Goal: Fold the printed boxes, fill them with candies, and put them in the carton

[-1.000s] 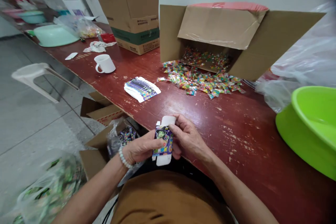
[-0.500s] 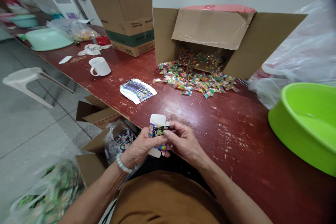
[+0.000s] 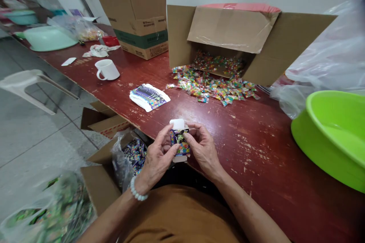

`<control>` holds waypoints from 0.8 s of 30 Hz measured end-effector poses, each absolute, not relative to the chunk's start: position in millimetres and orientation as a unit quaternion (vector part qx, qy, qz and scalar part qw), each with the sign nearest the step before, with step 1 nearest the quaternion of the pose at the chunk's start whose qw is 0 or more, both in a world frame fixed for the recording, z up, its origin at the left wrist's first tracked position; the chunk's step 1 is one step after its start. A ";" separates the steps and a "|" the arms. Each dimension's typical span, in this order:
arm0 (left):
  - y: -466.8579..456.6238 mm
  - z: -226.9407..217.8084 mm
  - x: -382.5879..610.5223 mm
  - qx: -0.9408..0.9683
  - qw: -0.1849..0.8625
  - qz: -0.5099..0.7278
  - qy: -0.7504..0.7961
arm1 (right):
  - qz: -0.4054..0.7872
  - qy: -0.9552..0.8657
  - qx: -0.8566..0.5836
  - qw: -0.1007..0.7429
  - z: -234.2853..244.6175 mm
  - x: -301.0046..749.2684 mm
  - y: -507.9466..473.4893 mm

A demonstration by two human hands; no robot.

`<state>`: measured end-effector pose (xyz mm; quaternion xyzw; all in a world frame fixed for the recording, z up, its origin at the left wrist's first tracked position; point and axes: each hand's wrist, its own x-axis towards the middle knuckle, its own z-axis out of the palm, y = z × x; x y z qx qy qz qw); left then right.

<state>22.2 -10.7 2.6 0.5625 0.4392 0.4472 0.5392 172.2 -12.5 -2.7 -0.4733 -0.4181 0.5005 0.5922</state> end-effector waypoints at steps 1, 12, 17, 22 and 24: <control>-8.8 3.6 21.3 0.557 0.551 0.445 0.433 | 0.513 -0.416 -0.460 0.594 -5.1 172.1 -12.7; 1.6 1.4 17.5 0.552 0.626 0.399 0.379 | 0.627 -0.398 -0.423 0.519 -4.7 201.7 0.7; -3.9 4.9 20.0 0.448 0.692 0.423 0.377 | 0.609 -0.438 -0.411 0.518 -6.3 197.3 -4.2; -8.1 7.1 23.1 0.357 0.808 0.300 0.360 | 0.553 -0.505 -0.438 0.498 -5.7 194.6 -11.4; -7.7 5.8 25.9 0.330 0.811 0.304 0.376 | 0.523 -0.548 -0.444 0.480 -2.0 195.6 -11.7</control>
